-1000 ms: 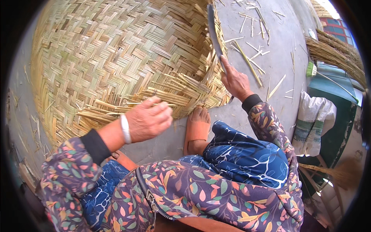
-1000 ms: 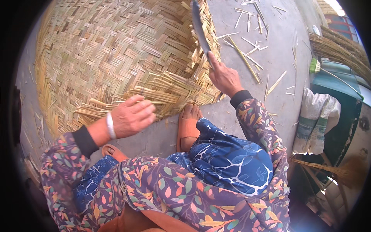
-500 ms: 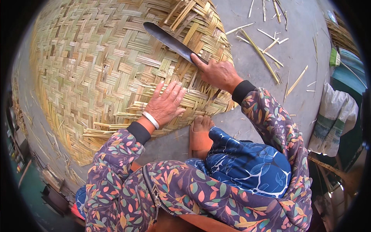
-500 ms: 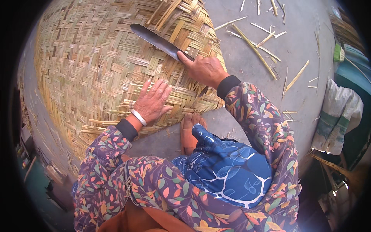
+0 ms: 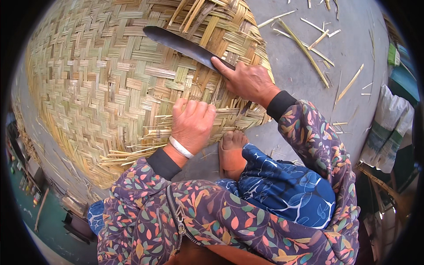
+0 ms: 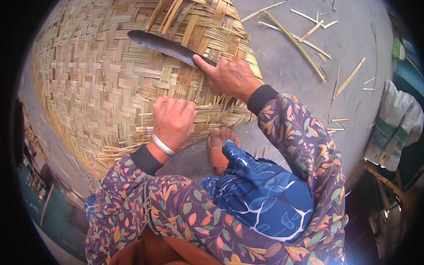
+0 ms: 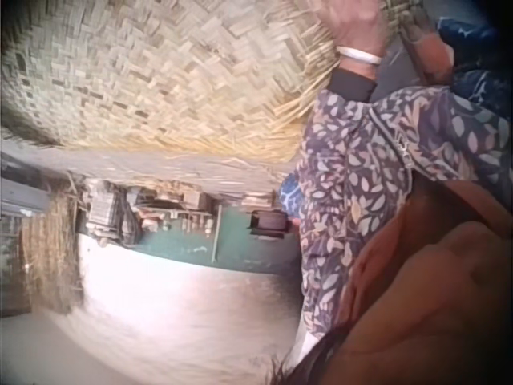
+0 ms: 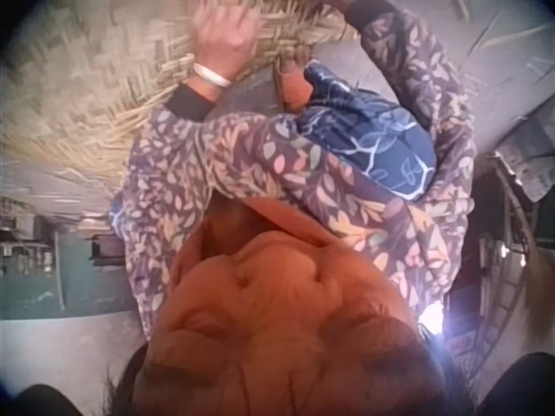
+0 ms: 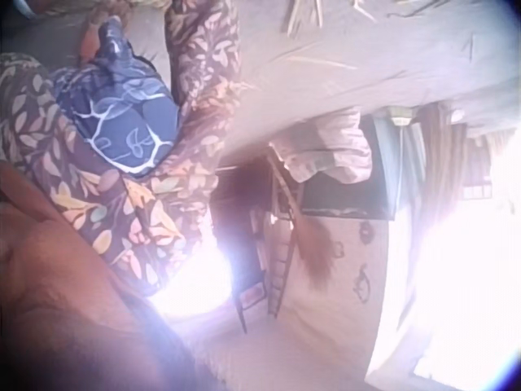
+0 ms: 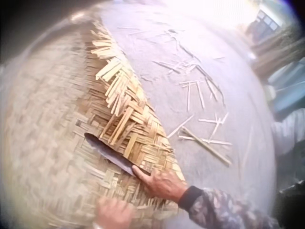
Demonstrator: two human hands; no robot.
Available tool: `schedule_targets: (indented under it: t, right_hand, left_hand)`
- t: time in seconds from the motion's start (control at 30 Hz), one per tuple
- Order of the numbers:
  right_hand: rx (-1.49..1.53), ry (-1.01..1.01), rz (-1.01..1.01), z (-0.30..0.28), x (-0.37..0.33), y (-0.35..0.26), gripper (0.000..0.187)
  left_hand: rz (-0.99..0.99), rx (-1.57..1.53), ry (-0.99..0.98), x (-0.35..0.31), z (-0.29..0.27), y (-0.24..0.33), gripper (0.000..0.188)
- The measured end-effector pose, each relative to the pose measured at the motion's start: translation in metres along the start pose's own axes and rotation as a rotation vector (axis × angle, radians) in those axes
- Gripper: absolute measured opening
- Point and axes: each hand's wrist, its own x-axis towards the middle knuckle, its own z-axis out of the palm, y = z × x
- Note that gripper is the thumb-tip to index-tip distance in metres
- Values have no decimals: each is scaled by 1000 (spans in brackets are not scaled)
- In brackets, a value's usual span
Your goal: The person uses a curved knife to trim and adjust the edges of a large woven mat. They repeatedly tap and press the mat's edge to secure the weave while seated on the floor.
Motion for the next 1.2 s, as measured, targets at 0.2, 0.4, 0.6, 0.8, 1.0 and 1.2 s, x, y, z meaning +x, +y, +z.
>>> schedule_targets:
  t: [0.2, 0.4, 0.6, 0.8, 1.0, 1.2]
  right_hand:
    - [-5, 34, 0, -5, -3, -1, 69]
    - [54, 81, -39, -11, -5, 3, 71]
    - [66, 286, -55, -7, -8, 6, 67]
    - [88, 324, -64, 0, -7, 3, 66]
    - [61, 268, -105, 0, -6, -2, 73]
    - [24, 232, -79, -3, -6, -5, 72]
  left_hand:
    - [53, 9, -144, -39, 27, -19, 73]
    - [134, -83, -126, -48, 61, -48, 84]
    - [143, -152, -119, -46, 54, -53, 74]
    - [130, -206, -55, -45, 53, -58, 65]
    - [88, -298, 10, -54, 57, -63, 62]
    - [75, -389, 28, -54, 60, -63, 60]
